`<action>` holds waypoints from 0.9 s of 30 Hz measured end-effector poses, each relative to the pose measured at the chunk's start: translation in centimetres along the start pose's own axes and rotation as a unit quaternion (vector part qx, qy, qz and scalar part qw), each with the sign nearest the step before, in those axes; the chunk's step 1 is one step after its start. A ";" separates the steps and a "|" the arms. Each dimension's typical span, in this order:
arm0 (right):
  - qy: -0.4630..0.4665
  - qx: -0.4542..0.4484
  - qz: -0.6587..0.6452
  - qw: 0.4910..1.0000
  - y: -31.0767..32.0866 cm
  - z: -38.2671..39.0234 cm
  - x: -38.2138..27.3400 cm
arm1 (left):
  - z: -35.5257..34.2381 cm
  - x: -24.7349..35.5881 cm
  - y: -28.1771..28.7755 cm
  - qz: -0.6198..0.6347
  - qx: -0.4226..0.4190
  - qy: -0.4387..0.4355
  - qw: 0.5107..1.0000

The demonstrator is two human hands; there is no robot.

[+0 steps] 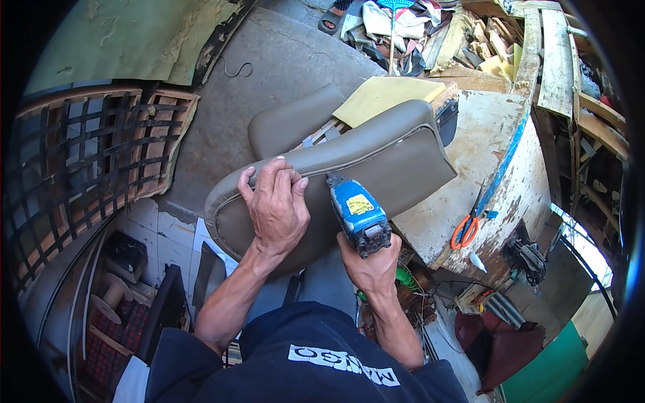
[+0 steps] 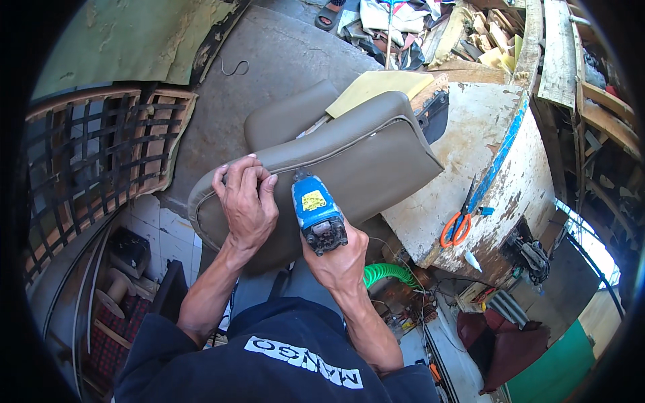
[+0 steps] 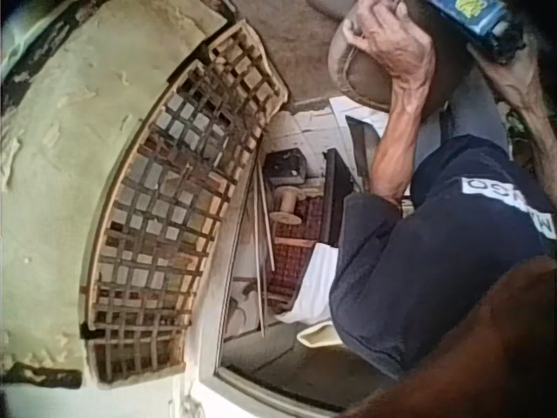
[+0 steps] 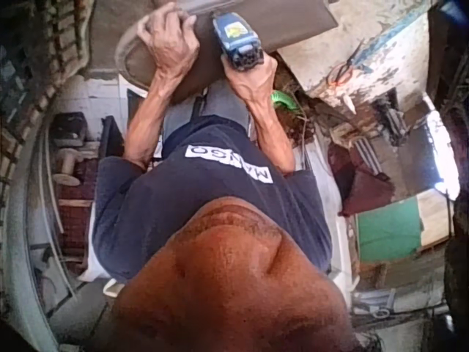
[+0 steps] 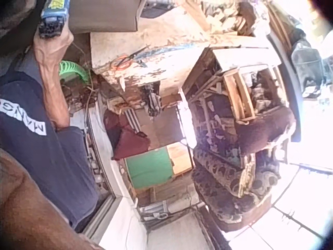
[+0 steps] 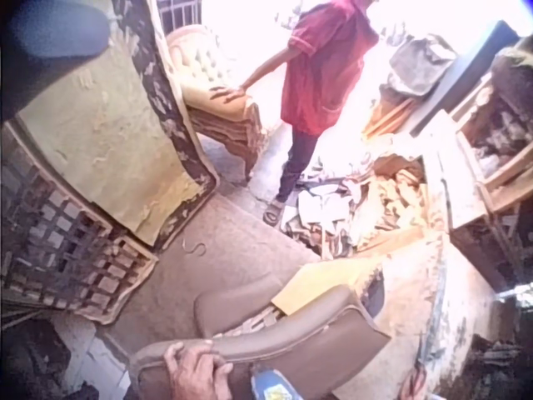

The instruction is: The person reupholsters a chair component by removing old staples with pliers, positioning new fabric over foam, and securing the fabric with a pneumatic stapler. The person uses shears to trim excess fabric along the edges.

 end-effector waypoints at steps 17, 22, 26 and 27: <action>-0.025 0.030 0.004 0.999 -1.3 -0.4 -0.8 | -0.6 -0.8 0.2 0.002 -0.025 -0.029 0.999; -0.103 0.037 -0.042 0.993 -1.8 2.6 0.5 | -1.6 -2.8 3.1 -0.012 -0.127 -0.007 0.992; -0.086 0.025 -0.072 0.993 -3.7 3.3 0.0 | -1.4 -4.8 3.1 -0.025 -0.177 0.008 0.984; -0.099 0.017 -0.071 0.992 -4.1 3.4 0.2 | -1.3 -5.0 3.2 -0.004 -0.167 0.019 0.986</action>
Point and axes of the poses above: each hand's wrist, its own z-axis away from the middle knuckle, its own y-axis out of the back of the hand, x = y × z, the point moved 9 cm from there along -z, towards the middle knuckle, and after that the axes turned 3 degrees about x, right-handed, at the moved point
